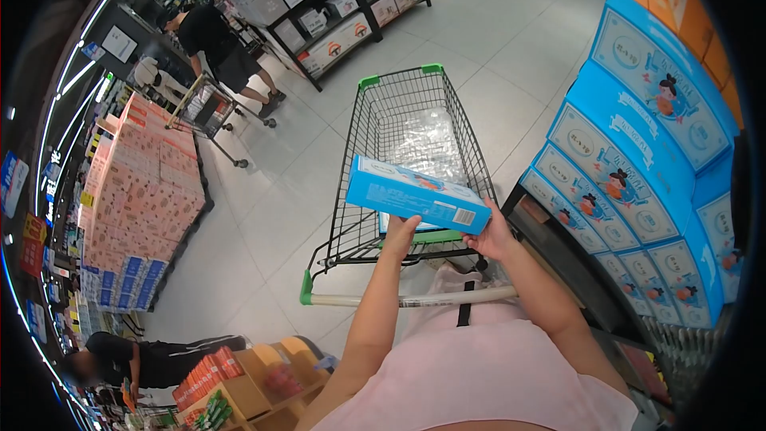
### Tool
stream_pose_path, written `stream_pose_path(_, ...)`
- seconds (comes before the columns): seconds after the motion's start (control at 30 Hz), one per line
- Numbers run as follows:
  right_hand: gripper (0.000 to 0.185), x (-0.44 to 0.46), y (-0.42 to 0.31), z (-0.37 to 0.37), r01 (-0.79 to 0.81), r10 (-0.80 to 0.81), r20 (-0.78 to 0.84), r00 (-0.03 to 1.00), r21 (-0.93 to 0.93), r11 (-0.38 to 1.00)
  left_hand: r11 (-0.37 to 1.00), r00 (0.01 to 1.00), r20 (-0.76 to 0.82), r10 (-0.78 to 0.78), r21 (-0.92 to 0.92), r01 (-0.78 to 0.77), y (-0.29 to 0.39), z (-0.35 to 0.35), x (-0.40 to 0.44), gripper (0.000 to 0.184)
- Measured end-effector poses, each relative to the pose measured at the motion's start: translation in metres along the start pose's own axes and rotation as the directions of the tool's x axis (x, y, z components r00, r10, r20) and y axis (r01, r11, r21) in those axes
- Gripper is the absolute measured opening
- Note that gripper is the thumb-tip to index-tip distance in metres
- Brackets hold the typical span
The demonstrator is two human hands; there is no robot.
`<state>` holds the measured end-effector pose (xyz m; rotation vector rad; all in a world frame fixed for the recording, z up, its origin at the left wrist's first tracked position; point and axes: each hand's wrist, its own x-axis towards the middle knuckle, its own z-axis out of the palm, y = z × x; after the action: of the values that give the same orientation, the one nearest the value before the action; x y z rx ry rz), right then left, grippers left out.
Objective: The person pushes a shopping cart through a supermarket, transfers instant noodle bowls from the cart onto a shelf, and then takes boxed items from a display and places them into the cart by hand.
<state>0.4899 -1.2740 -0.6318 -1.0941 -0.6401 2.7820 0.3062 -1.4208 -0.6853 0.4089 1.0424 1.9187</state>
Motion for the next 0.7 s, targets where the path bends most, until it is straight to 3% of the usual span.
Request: stream_pose_path(0.7,0.074,0.0025,0.0016,-0.0051,0.001,-0.001,0.0,1.0,0.009,1.0,0.998,1.0,0.024,-0.008,0.057,0.006,0.0007,-0.0005,-0.0001,0.091)
